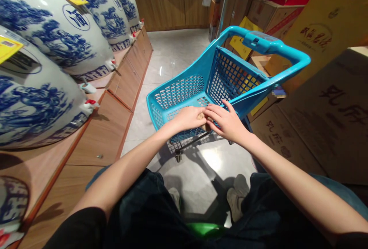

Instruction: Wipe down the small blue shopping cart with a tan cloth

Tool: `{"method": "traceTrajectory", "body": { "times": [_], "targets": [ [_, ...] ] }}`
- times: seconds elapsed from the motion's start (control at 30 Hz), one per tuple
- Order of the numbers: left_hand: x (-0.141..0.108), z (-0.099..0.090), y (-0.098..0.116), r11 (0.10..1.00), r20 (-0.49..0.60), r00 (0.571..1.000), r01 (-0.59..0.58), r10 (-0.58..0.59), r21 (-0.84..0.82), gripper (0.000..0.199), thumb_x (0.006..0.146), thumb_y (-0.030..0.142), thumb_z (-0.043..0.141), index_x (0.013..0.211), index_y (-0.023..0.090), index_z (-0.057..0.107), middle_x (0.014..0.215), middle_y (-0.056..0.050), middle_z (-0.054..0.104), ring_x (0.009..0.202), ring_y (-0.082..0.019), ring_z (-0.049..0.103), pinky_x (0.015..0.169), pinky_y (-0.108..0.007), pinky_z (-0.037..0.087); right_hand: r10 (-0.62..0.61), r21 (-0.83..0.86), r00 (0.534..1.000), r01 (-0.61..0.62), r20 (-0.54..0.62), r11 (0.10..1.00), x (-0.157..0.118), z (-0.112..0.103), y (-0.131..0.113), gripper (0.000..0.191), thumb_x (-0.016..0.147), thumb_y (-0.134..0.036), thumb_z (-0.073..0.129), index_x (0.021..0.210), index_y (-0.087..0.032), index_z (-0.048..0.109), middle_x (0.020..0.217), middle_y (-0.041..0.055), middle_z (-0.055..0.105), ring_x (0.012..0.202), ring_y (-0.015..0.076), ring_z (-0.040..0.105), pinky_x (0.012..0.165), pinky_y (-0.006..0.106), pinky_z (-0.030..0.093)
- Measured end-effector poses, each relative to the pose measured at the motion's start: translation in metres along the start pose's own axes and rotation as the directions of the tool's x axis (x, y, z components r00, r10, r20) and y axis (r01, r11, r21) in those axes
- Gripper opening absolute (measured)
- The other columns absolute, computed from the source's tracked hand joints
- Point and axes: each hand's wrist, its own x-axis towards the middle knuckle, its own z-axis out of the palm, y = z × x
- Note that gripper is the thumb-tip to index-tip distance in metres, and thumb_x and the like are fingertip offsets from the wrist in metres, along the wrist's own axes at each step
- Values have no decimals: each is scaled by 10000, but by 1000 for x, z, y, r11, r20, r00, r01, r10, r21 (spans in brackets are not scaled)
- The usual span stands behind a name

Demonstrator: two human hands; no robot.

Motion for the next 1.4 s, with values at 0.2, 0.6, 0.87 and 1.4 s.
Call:
{"method": "traceTrajectory", "body": {
  "times": [0.2,0.6,0.87,1.4],
  "targets": [
    [-13,0,-15,989,-32,999,-40,36,-145,659,923,482,656,1502,191,536,1462,-107,672,1307,-287,664,1077,-364,523,45,12,999,-45,3,999,6,-6,0,263,1069,-369,494,1153,-208,685,1203,93,760,1174,253,664,1179,498,297],
    [-39,-12,-26,998,176,984,-5,16,-61,446,919,519,669,1272,249,706,1128,-23,806,967,-243,751,790,-276,523,53,-59,995,-47,86,997,14,-5,-1,259,1081,-318,488,1190,-193,688,999,73,720,956,229,632,1101,458,345],
    [-39,0,-3,987,110,988,92,-107,133,256,1033,354,514,1182,230,681,1118,-55,804,993,-276,762,785,-320,533,6,-65,999,-3,50,998,10,4,-16,261,1051,-372,546,1193,-204,687,1188,113,720,1140,277,593,1157,480,329],
    [-36,14,20,934,-5,988,146,-152,325,407,1103,447,396,1321,183,617,1098,-125,808,1026,-306,779,789,-354,570,145,-177,988,-153,-54,972,-1,-13,56,276,885,-98,517,1094,-201,665,1062,110,702,1043,270,598,1132,475,414]
  ]
}}
